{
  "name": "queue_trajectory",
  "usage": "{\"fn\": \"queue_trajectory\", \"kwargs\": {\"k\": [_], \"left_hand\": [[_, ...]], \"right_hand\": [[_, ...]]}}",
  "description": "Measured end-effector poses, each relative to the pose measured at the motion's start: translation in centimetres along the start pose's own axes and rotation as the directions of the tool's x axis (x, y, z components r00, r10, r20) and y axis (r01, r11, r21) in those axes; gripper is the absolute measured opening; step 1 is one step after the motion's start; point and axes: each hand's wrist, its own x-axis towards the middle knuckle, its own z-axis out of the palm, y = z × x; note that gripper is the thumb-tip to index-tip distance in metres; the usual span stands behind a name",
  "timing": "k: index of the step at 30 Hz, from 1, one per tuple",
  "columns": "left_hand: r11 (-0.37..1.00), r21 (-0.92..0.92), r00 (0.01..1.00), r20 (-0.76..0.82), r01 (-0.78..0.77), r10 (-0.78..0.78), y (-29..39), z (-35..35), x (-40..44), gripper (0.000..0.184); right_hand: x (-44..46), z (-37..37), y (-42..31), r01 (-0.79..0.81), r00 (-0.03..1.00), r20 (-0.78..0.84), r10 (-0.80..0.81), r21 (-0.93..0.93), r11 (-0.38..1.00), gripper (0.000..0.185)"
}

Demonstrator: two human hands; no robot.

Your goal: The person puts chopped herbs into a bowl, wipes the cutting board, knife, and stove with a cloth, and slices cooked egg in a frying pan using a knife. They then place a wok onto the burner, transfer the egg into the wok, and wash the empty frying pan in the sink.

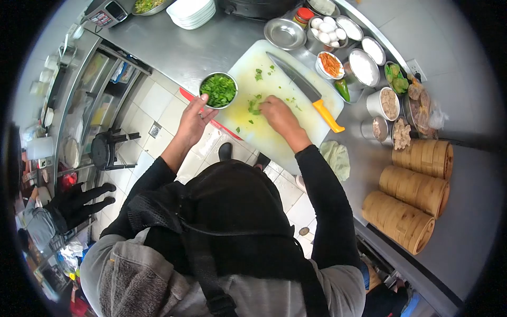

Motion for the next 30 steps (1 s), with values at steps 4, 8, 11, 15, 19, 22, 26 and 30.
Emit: {"fn": "queue_trajectory", "kwargs": {"k": [4, 8, 11, 15, 19, 22, 26, 30], "left_hand": [[0.998, 0.054, 0.999, 0.052, -0.012, 0.009, -0.6, 1.9, -0.1, 0.074], [0.992, 0.114, 0.995, 0.083, 0.049, -0.059, -2.2, 2.4, 1.0, 0.098], [0.990, 0.107, 0.991, 0.088, 0.093, -0.102, -2.4, 3.6, 1.1, 0.103], [0.991, 0.056, 0.985, 0.113, 0.122, -0.128, -1.4, 3.7, 0.3, 0.104], [0.988, 0.044, 0.981, 0.121, 0.151, -0.155, -2.1, 4.4, 0.7, 0.061], [0.984, 0.012, 0.974, 0.139, 0.180, -0.180, -2.2, 4.3, 0.6, 0.054], [0.984, -0.008, 0.971, 0.165, 0.179, -0.175, -2.4, 3.5, 0.7, 0.087], [0.988, -0.024, 0.980, 0.127, 0.154, -0.150, -2.2, 2.9, 0.5, 0.086]], "right_hand": [[2.3, -4.0, -2.0, -0.246, 0.944, -0.145, 0.295, 0.282, 0.927, 0.017], [5.6, -8.3, -7.0, -0.249, 0.958, -0.021, 0.285, 0.430, 0.868, 0.022], [6.9, -7.5, -7.8, -0.043, 0.996, -0.065, 0.055, 0.167, 0.985, 0.030], [6.6, -8.3, -7.7, -0.150, 0.984, -0.052, 0.172, 0.285, 0.947, 0.028], [7.5, -6.0, -7.6, -0.012, 0.999, -0.050, 0.022, 0.190, 0.982, 0.014], [7.7, -5.1, -8.3, 0.063, 0.993, -0.104, -0.053, 0.088, 0.994, 0.012], [6.3, -8.3, -8.9, 0.011, 0.983, -0.177, 0.039, 0.274, 0.962, 0.017], [3.7, -9.1, -5.6, -0.294, 0.916, -0.027, 0.401, 0.633, 0.716, 0.019]]}}
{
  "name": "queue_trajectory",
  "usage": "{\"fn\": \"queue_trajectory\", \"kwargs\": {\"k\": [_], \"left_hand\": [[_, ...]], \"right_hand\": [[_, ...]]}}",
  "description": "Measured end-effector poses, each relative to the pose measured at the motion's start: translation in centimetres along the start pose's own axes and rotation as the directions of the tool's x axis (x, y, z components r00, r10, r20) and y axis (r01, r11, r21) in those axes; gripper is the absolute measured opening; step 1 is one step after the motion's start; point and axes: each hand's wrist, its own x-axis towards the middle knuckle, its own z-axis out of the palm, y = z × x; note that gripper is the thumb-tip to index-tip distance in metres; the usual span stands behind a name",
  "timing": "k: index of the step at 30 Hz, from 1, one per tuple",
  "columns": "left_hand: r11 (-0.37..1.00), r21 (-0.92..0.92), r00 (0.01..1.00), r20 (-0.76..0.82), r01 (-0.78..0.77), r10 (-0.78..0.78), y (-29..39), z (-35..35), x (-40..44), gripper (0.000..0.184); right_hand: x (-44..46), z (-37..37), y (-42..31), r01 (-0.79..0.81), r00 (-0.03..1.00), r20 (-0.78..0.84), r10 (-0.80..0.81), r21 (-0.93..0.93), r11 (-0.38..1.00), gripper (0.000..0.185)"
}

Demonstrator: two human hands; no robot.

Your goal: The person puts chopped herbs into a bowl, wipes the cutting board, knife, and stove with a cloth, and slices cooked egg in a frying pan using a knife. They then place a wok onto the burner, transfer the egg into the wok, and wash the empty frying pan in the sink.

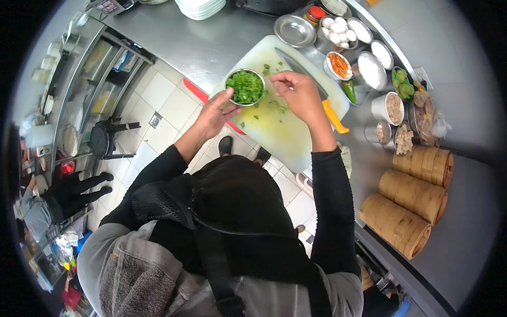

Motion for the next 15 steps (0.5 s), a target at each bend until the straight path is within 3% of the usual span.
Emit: {"fn": "queue_trajectory", "kwargs": {"k": [2, 4, 5, 7, 8, 10, 12, 14, 15], "left_hand": [[1.000, 0.008, 1.000, 0.011, -0.001, 0.001, 0.3, -0.6, -0.1, 0.087], [0.999, -0.009, 0.997, -0.051, -0.050, 0.050, 0.7, -1.4, -0.2, 0.086], [0.998, -0.017, 0.997, -0.042, -0.061, 0.060, 0.9, -2.1, -0.1, 0.085], [0.997, -0.012, 0.994, -0.083, -0.074, 0.072, 1.5, -2.3, -0.3, 0.080], [0.996, -0.004, 0.988, -0.126, -0.088, 0.086, 1.8, -2.5, -0.4, 0.074], [0.995, 0.001, 0.989, -0.115, -0.098, 0.097, 2.2, -2.8, -0.5, 0.075], [0.992, -0.001, 0.983, -0.137, -0.126, 0.125, 2.9, -2.3, -0.9, 0.070], [0.991, -0.008, 0.981, -0.143, -0.134, 0.131, 2.5, -3.3, -0.2, 0.067], [0.989, -0.018, 0.979, -0.147, -0.145, 0.141, 2.4, -3.6, 0.0, 0.064]], "right_hand": [[-1.2, -1.2, 3.9, -0.087, 0.996, -0.009, 0.087, 0.019, 0.996, 0.017], [-2.6, -1.1, 7.7, -0.344, 0.939, -0.064, 0.339, -0.224, 0.912, 0.015], [-3.2, -0.3, 9.8, -0.347, 0.938, -0.066, 0.341, -0.224, 0.911, 0.015], [-3.9, 2.0, 12.0, -0.154, 0.967, -0.247, 0.066, -0.358, 0.921, 0.017], [-3.6, 2.7, 12.1, -0.155, 0.967, -0.244, 0.068, -0.355, 0.922, 0.017], [-2.5, 3.8, 10.2, -0.092, 0.993, -0.096, 0.070, -0.247, 0.965, 0.015], [0.0, 4.1, 11.2, -0.025, 0.990, -0.139, -0.018, -0.297, 0.955, 0.015], [2.0, 4.5, 11.8, 0.167, 0.950, -0.159, -0.268, -0.468, 0.868, 0.017], [2.4, 4.8, 11.5, 0.194, 0.966, -0.035, -0.258, -0.563, 0.804, 0.025]]}}
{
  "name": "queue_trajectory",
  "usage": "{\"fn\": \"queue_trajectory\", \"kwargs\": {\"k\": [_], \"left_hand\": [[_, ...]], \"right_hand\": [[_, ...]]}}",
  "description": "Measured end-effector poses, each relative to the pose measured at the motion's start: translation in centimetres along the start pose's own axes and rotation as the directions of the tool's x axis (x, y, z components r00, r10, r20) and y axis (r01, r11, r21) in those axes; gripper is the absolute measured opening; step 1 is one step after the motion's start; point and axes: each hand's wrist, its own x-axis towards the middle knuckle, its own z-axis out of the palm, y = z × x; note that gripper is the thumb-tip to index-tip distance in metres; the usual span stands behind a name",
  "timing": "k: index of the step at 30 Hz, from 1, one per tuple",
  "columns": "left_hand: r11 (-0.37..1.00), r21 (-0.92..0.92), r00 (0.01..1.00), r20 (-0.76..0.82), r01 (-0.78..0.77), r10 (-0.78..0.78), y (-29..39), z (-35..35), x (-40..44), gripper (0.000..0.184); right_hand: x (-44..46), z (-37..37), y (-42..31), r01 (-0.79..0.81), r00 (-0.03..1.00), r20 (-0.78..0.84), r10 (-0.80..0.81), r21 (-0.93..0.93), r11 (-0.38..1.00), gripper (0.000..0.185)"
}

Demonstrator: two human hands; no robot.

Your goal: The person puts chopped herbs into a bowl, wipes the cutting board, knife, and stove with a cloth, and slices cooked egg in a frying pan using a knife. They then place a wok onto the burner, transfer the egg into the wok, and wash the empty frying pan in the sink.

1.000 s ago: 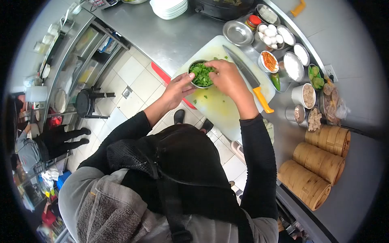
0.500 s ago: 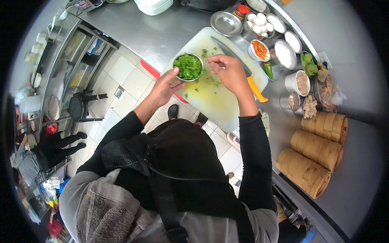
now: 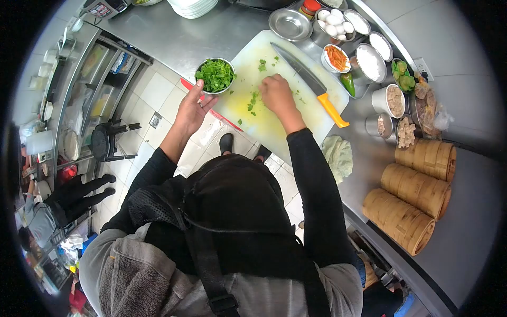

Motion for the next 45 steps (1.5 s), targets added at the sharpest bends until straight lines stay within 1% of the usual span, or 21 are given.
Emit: {"fn": "queue_trajectory", "kwargs": {"k": [4, 9, 11, 13, 15, 16, 18, 21, 23, 25, 26, 27, 28, 29, 31, 32, 35, 37, 40, 43, 45], "left_hand": [[1.000, -0.003, 0.999, -0.040, -0.010, 0.010, 0.4, 0.1, -0.5, 0.060], [1.000, 0.002, 0.999, -0.006, -0.031, 0.031, 0.8, -0.5, -0.8, 0.064], [0.999, -0.015, 0.999, -0.008, -0.039, 0.039, 1.0, -0.9, -0.6, 0.064], [0.998, -0.035, 0.999, -0.005, -0.048, 0.048, 1.1, -0.5, -0.6, 0.065], [0.998, -0.031, 0.998, -0.020, -0.056, 0.055, 1.3, -0.3, -0.8, 0.062], [0.998, -0.030, 0.999, 0.002, -0.050, 0.051, 1.4, -0.4, -0.8, 0.061], [0.999, -0.027, 0.999, 0.015, -0.038, 0.038, 1.3, -0.2, -0.6, 0.065], [1.000, -0.009, 0.999, 0.033, -0.015, 0.015, 1.2, -0.1, -0.4, 0.073], [1.000, 0.000, 0.999, 0.049, -0.004, 0.004, 1.1, 0.2, -0.3, 0.079], [0.999, 0.033, 0.999, 0.041, 0.018, -0.020, 1.0, 0.4, -0.6, 0.064], [0.999, 0.045, 0.997, 0.071, 0.000, -0.004, 0.8, 0.6, -0.5, 0.066], [0.999, 0.039, 0.998, 0.067, -0.013, 0.010, 0.7, 1.0, -0.6, 0.066], [0.998, 0.054, 0.996, 0.092, 0.011, -0.016, 0.6, 1.4, -0.7, 0.066], [0.996, 0.073, 0.992, 0.118, 0.041, -0.050, 0.4, 1.8, -0.8, 0.066], [0.994, 0.088, 0.987, 0.141, 0.060, -0.072, -0.1, 2.3, -0.5, 0.065], [0.992, 0.098, 0.982, 0.165, 0.078, -0.094, -0.3, 2.6, -0.4, 0.069], [0.989, 0.104, 0.964, 0.233, 0.107, -0.129, 0.0, 3.4, -0.7, 0.070], [0.978, 0.105, 0.938, 0.280, 0.180, -0.203, 0.3, 3.4, -0.8, 0.067], [0.970, 0.059, 0.931, 0.273, 0.236, -0.243, -0.2, 2.8, -0.5, 0.065], [0.965, 0.033, 0.927, 0.271, 0.261, -0.260, 0.5, 2.7, -0.5, 0.063], [0.969, 0.092, 0.918, 0.309, 0.230, -0.247, 0.8, 2.7, -0.4, 0.063]], "right_hand": [[-2.1, -0.6, -6.5, 0.193, 0.961, 0.243, -0.134, -0.238, 0.952, 0.030], [-4.4, -1.3, -1.9, 0.343, 0.936, 0.189, -0.296, -0.319, 0.884, 0.027], [-5.3, -3.4, -1.1, 0.201, 0.977, 0.058, -0.203, 0.032, 0.979, 0.031], [-6.3, -5.1, -1.1, 0.114, 0.993, 0.016, -0.115, 0.057, 0.992, 0.039], [-7.0, -5.7, -1.4, -0.357, 0.931, 0.148, 0.333, 0.193, 0.914, 0.042], [-7.0, -5.1, -1.6, -0.358, 0.931, 0.146, 0.334, 0.193, 0.914, 0.042], [-6.9, -3.2, -2.4, 0.046, 0.999, 0.024, -0.046, -0.010, 0.999, 0.036], [-5.8, -1.3, -2.0, 0.174, 0.982, 0.093, -0.167, -0.076, 0.982, 0.029], [-5.5, -1.9, -1.6, 0.142, 0.988, 0.081, -0.133, -0.106, 0.984, 0.025], [-4.7, -3.5, -2.4, 0.130, 0.990, 0.075, -0.120, -0.136, 0.982, 0.021], [-4.4, -4.2, -2.6, -0.086, 0.996, -0.009, 0.088, 0.134, 0.987, 0.018], [-3.8, -5.1, -3.7, -0.271, 0.952, -0.024, 0.306, 0.406, 0.873, 0.016], [-2.9, -6.1, -5.0, -0.318, 0.925, 0.030, 0.378, 0.602, 0.732, 0.015], [-1.9, -7.0, -6.5, -0.315, 0.927, 0.029, 0.375, 0.604, 0.732, 0.015], [-0.2, -8.7, -9.9, -0.119, 0.991, 0.012, 0.137, 0.572, 0.812, 0.017], [0.4, -9.1, -11.5, -0.185, 0.983, 0.104, 0.154, 0.458, 0.870, 0.018], [1.6, -8.7, -12.3, -0.129, 0.990, 0.094, 0.107, 0.288, 0.949, 0.020], [1.5, -8.6, -11.9, -0.089, 0.996, 0.009, 0.091, 0.340, 0.936, 0.017], [0.4, -9.6, -11.2, -0.300, 0.948, 0.005, 0.317, 0.338, 0.892, 0.009], [-1.0, -7.5, -9.7, -0.395, 0.918, 0.178, 0.354, 0.472, 0.788, 0.010], [-0.7, -6.2, -10.2, -0.320, 0.942, 0.093, 0.324, 0.545, 0.775, 0.013]]}}
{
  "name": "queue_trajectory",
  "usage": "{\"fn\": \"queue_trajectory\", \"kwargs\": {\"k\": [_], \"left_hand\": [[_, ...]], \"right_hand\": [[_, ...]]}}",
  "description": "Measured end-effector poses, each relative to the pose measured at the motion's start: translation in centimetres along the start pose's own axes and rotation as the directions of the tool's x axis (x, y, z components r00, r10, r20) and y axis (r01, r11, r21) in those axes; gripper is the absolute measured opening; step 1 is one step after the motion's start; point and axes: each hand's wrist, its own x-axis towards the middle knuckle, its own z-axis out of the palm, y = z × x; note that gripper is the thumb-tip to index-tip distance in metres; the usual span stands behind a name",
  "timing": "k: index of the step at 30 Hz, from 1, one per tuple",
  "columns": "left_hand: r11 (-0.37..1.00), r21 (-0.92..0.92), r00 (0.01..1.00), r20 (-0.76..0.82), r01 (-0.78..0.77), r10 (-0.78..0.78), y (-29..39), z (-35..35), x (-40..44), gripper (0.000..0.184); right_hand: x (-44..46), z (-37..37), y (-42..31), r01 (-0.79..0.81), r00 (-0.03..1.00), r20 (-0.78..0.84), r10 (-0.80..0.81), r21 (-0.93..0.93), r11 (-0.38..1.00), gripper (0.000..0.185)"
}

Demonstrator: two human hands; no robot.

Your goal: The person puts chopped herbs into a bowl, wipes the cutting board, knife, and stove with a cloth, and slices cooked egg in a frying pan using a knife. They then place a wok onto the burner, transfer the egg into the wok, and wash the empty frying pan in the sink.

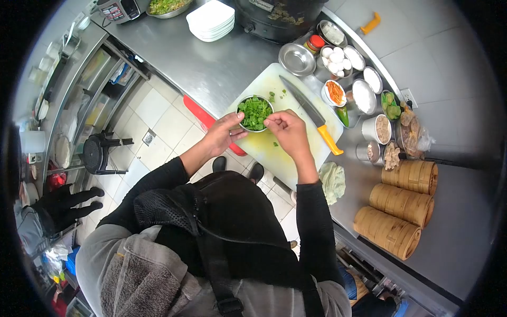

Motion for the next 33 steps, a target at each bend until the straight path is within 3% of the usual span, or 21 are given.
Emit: {"fn": "queue_trajectory", "kwargs": {"k": [1, 2, 4, 7, 9, 11, 13, 15, 17, 18, 19, 20, 22, 23, 26, 28, 29, 30, 32, 33], "left_hand": [[1.000, 0.019, 1.000, 0.008, -0.001, 0.001, 0.2, 0.1, -0.2, 0.063], [1.000, 0.025, 1.000, 0.015, 0.001, -0.001, 0.2, 0.2, -0.2, 0.063], [0.999, 0.034, 0.999, -0.031, 0.016, -0.015, 0.4, 0.4, -0.5, 0.064], [0.999, 0.040, 1.000, -0.006, -0.004, 0.004, 1.0, 0.8, -1.3, 0.064], [0.999, 0.035, 0.998, 0.046, -0.035, 0.033, -0.1, 0.2, -1.0, 0.063], [0.993, 0.073, 0.984, 0.161, -0.090, 0.077, 0.5, 0.3, -2.1, 0.059], [0.979, 0.165, 0.991, 0.088, -0.116, 0.102, -0.3, -0.4, -3.0, 0.063], [0.960, 0.213, 0.983, 0.001, -0.179, 0.183, -1.0, -1.3, -3.5, 0.083], [0.960, 0.159, 0.959, -0.134, -0.229, 0.250, -3.1, -2.9, -4.4, 0.088], [0.958, 0.119, 0.950, -0.143, -0.262, 0.278, -3.5, -3.1, -5.4, 0.088], [0.943, 0.135, 0.927, -0.188, -0.303, 0.324, -3.7, -2.8, -6.9, 0.088], [0.938, 0.104, 0.916, -0.204, -0.330, 0.345, -4.3, -2.5, -8.8, 0.089], [0.916, 0.066, 0.884, -0.245, -0.395, 0.398, -5.8, -1.7, -11.9, 0.091], [0.917, 0.031, 0.869, -0.306, -0.398, 0.388, -6.9, -0.9, -12.0, 0.085], [0.882, -0.008, 0.779, -0.472, -0.472, 0.413, -11.7, -0.1, -15.6, 0.073], [0.835, -0.050, 0.666, -0.629, -0.549, 0.400, -13.9, 2.2, -19.8, 0.057], [0.843, -0.005, 0.605, -0.699, -0.538, 0.382, -15.1, 2.5, -21.6, 0.051], [0.854, 0.017, 0.534, -0.774, -0.520, 0.340, -15.6, 3.1, -22.6, 0.046], [0.822, 0.279, 0.355, -0.799, -0.497, 0.486, -18.0, 3.8, -26.1, 0.038], [0.804, 0.251, 0.290, -0.841, -0.539, 0.457, -19.2, 4.6, -27.5, 0.038]], "right_hand": [[0.2, 0.4, -0.7, 0.133, 0.991, 0.008, -0.136, -0.262, 0.956, 0.014], [0.2, 0.5, -1.1, 0.248, 0.964, 0.047, -0.260, -0.503, 0.828, 0.015], [0.0, 0.5, -2.4, 0.272, 0.956, 0.043, -0.290, -0.495, 0.825, 0.016], [-0.4, 0.0, -4.5, 0.187, 0.979, 0.000, -0.204, -0.401, 0.897, 0.016], [0.5, 0.2, -5.3, 0.414, 0.896, 0.013, -0.443, -0.380, 0.827, 0.018], [1.0, 0.6, -4.7, 0.507, 0.853, 0.175, -0.492, -0.505, 0.699, 0.023], [1.3, 1.0, -4.8, 0.546, 0.837, 0.286, -0.466, -0.461, 0.700, 0.028], [2.7, 1.0, -3.5, 0.606, 0.789, 0.203, -0.579, -0.405, 0.684, 0.020], [3.8, 1.1, -1.0, 0.348, 0.932, 0.146, -0.333, -0.090, 0.933, 0.012], [3.7, 1.2, -0.7, 0.206, 0.942, 0.274, -0.195, -0.012, 0.978, 0.011], [3.4, 1.2, -0.9, 0.044, 0.915, 0.401, -0.050, 0.024, 0.999, 0.010], [2.9, 2.1, -0.9, 0.073, 0.894, 0.441, -0.085, 0.045, 0.996, 0.010], [1.5, 3.8, -0.8, -0.096, 0.792, 0.610, -0.007, 0.135, 0.986, 0.008], [2.0, 3.8, -0.7, -0.093, 0.763, 0.646, 0.012, 0.091, 0.991, 0.008], [0.3, 6.7, 0.1, -0.035, 0.615, 0.788, -0.029, 0.064, 0.997, 0.008], [-1.9, 8.9, 0.4, 0.102, 0.484, 0.874, -0.047, -0.003, 0.995, 0.010], [-3.8, 9.8, -0.7, 0.139, 0.447, 0.894, -0.037, -0.029, 0.990, 0.010], [-4.0, 10.6, -1.0, 0.184, 0.344, 0.939, -0.015, -0.052, 0.982, 0.010], [-6.0, 12.8, -0.4, 0.259, 0.321, 0.939, -0.120, 0.034, 0.965, 0.011], [-6.9, 13.7, -1.0, 0.316, 0.250, 0.958, -0.143, 0.059, 0.947, 0.009]]}}
